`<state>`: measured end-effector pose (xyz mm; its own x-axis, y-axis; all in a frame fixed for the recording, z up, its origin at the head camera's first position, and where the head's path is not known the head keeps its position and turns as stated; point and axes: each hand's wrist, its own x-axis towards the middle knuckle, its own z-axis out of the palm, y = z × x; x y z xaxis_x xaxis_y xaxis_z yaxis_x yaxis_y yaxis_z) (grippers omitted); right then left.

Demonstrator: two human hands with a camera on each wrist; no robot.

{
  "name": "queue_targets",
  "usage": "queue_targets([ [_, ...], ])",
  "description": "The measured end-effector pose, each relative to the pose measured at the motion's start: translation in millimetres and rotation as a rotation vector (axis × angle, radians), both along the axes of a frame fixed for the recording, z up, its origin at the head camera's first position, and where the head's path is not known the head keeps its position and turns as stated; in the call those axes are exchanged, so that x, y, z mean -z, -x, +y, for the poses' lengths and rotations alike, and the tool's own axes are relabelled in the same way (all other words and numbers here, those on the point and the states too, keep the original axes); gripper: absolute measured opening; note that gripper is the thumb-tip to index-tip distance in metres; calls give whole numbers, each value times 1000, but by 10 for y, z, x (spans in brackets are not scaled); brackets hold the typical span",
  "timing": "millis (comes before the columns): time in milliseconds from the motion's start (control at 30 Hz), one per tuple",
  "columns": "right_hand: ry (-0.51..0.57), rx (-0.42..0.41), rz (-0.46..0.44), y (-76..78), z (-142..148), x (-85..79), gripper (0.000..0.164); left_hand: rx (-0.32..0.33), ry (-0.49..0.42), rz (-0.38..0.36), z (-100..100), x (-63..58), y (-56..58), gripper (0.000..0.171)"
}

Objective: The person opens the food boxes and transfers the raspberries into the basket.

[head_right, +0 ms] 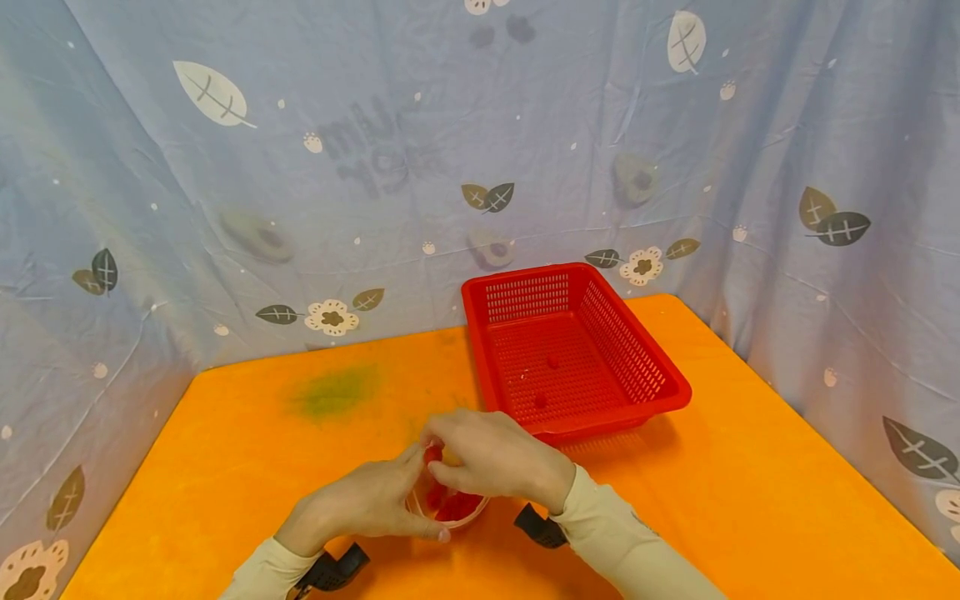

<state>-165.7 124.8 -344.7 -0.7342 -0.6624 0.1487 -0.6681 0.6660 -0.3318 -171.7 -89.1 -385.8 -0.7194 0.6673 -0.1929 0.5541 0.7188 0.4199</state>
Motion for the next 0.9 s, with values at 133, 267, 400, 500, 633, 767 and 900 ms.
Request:
queue_targets([
  [133,44,3,33,8,11,-7,16,0,6,6,-2,-1,4,108],
  [267,58,4,72,14,11,-7,16,4,5,17,-1,-1,8,98],
  [400,59,8,121,15,12,-8,17,4,3,16,4,-7,6,87],
  [500,60,15,143,17,14,-11,16,1,-1,7,6,-14,4,83],
  [633,74,27,165,15,14,-16,16,-4,-4,-12,4,-22,4,86],
  [767,112,45,187,13,10,-19,16,0,0,-23,1,-30,0,96],
  [900,155,71,185,12,14,-30,20,-2,5,-40,-1,-35,-5,108],
])
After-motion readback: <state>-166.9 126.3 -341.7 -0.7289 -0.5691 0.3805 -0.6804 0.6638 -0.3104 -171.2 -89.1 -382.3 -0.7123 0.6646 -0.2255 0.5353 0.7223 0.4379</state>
